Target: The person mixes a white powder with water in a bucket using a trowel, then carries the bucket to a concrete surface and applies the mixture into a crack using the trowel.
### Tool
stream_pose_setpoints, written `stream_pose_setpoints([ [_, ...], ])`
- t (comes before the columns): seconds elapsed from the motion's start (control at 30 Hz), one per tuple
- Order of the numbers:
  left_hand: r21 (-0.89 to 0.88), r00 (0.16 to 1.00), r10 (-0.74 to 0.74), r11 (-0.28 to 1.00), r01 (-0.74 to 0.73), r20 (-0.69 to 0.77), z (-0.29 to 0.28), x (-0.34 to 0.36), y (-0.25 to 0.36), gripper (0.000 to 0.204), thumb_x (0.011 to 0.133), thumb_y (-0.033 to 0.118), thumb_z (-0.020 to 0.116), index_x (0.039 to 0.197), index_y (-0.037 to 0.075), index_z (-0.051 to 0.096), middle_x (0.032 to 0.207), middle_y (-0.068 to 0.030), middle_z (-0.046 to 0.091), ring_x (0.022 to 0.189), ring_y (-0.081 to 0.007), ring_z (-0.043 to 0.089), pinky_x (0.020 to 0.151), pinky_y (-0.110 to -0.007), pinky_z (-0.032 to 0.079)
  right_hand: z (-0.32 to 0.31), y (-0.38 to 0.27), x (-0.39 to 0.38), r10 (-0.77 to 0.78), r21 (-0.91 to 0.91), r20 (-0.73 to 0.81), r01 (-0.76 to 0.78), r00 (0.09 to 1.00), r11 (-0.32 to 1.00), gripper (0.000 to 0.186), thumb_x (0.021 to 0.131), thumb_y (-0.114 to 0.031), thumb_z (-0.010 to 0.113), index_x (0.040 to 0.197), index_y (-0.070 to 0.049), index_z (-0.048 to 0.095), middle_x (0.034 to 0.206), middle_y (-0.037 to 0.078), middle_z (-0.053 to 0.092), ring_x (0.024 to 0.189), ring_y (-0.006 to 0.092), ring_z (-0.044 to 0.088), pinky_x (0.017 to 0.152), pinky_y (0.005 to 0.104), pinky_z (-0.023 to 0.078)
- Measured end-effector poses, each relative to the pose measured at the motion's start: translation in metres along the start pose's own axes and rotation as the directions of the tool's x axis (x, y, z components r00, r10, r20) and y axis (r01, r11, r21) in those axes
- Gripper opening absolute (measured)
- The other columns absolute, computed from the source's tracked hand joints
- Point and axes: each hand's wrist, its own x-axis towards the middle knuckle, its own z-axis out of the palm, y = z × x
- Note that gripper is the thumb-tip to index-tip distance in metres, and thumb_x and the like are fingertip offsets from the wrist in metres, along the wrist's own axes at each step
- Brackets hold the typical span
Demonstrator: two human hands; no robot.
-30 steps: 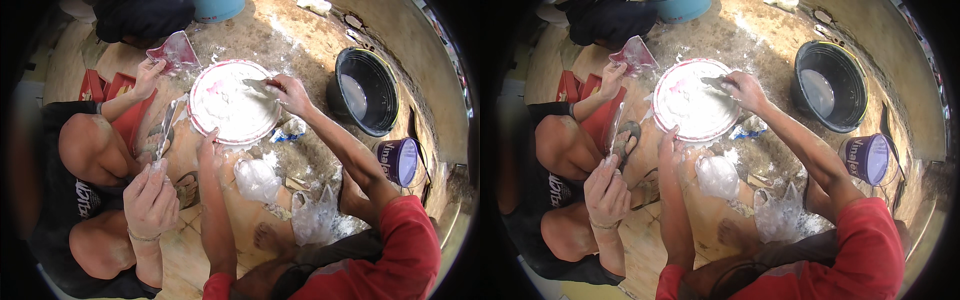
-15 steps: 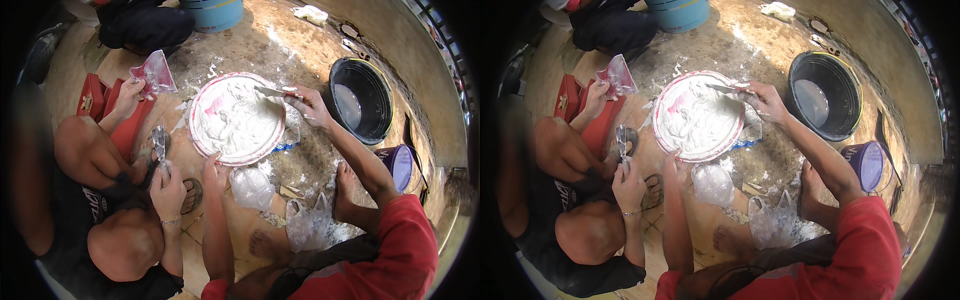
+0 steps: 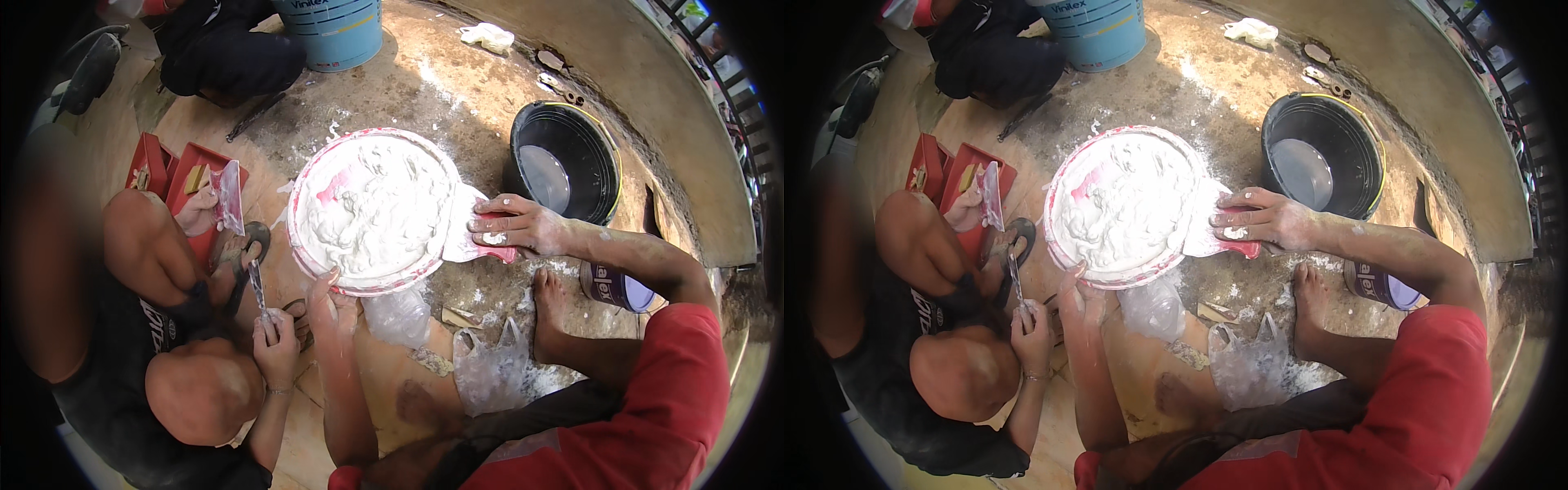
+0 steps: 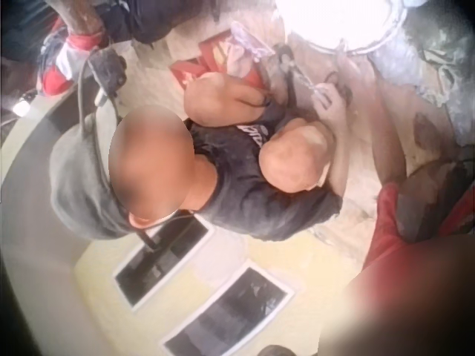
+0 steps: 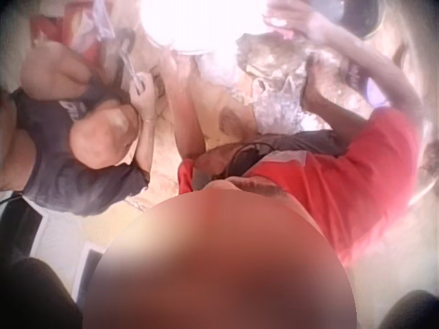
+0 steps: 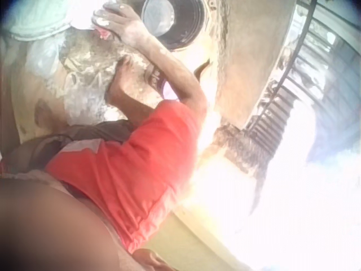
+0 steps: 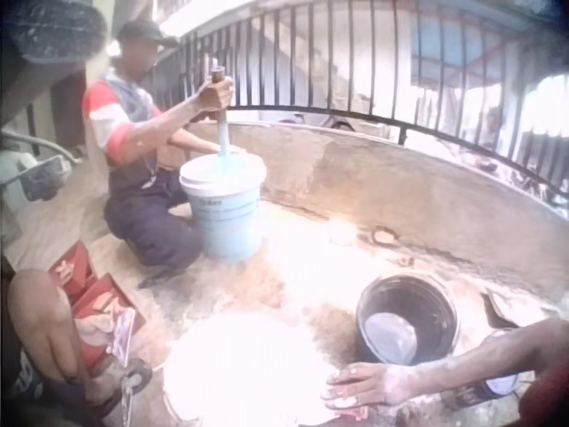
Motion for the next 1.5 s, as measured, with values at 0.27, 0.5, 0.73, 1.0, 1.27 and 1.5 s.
stream_pose_setpoints([
  [0.27,0.018,0.994,0.059,0.998,-0.061,0.097,0.027,-0.015,0.010,0.054,0.091,-0.001,0.063,0.143,-0.004,0.051,0.138,-0.0168,0.062,0.128,-0.0306,0.062,0.112,-0.049,0.050,-0.092,-0.022,-0.014,0.661,0.804,-0.206,-0.260,0.722,0.535,0.029,0.102,-0.019,0.068,0.125,0.000,0.068,0.111,0.013,0.074,0.094,0.0222,0.072,0.085,0.0366,0.059],
  [0.5,0.080,0.990,0.100,0.991,-0.109,0.102,0.139,-0.095,0.028,0.060,0.088,0.001,0.064,0.147,-0.001,0.050,0.144,-0.0153,0.058,0.132,-0.0300,0.057,0.116,-0.050,0.045,-0.168,-0.024,0.008,0.777,0.941,0.210,-0.337,0.594,0.003,0.016,0.099,-0.015,0.072,0.108,-0.002,0.068,0.083,0.001,0.068,0.061,0.0076,0.058,0.054,0.0248,0.046],
  [0.73,0.234,0.995,-0.045,0.972,0.023,0.087,0.264,-0.241,0.088,0.068,0.088,0.009,0.065,0.151,-0.002,0.044,0.148,-0.0171,0.053,0.138,-0.0285,0.052,0.119,-0.047,0.042,-0.294,-0.180,-0.151,0.903,0.945,0.315,-0.185,0.293,-0.270,0.031,0.098,-0.014,0.074,0.124,0.001,0.068,0.103,0.004,0.074,0.086,0.0108,0.068,0.074,0.0258,0.054],
  [1.0,0.526,0.893,0.152,0.761,-0.379,0.423,0.320,-0.389,0.155,0.047,0.088,0.011,0.068,0.133,0.000,0.059,0.146,-0.0206,0.054,0.132,-0.0300,0.056,0.113,-0.047,0.046,-0.371,-0.563,-0.298,0.937,0.906,0.200,0.418,-0.286,-0.066,0.019,0.101,-0.015,0.068,0.116,-0.003,0.067,0.094,0.004,0.070,0.078,0.0158,0.069,0.064,0.0331,0.058],
  [1.27,0.387,0.818,-0.116,0.912,-0.137,0.564,0.381,-0.557,0.106,0.038,0.089,0.015,0.072,0.121,-0.004,0.065,0.132,-0.0196,0.065,0.122,-0.0295,0.062,0.102,-0.040,0.052,-0.225,-0.915,-0.349,0.710,0.535,0.248,0.704,-0.659,0.466,0.018,0.100,-0.017,0.066,0.115,-0.007,0.067,0.097,0.005,0.073,0.079,0.0182,0.071,0.062,0.0351,0.056],
  [1.5,0.529,0.858,-0.235,0.847,-0.050,0.457,0.427,-0.741,-0.007,0.038,0.090,0.015,0.073,0.122,-0.002,0.066,0.116,-0.0151,0.072,0.101,-0.0245,0.071,0.082,-0.030,0.058,-0.130,-1.102,-0.415,0.452,0.321,0.327,0.548,-0.830,0.773,0.028,0.092,-0.021,0.071,0.116,-0.009,0.067,0.097,0.003,0.073,0.079,0.0203,0.070,0.070,0.0369,0.058],
])
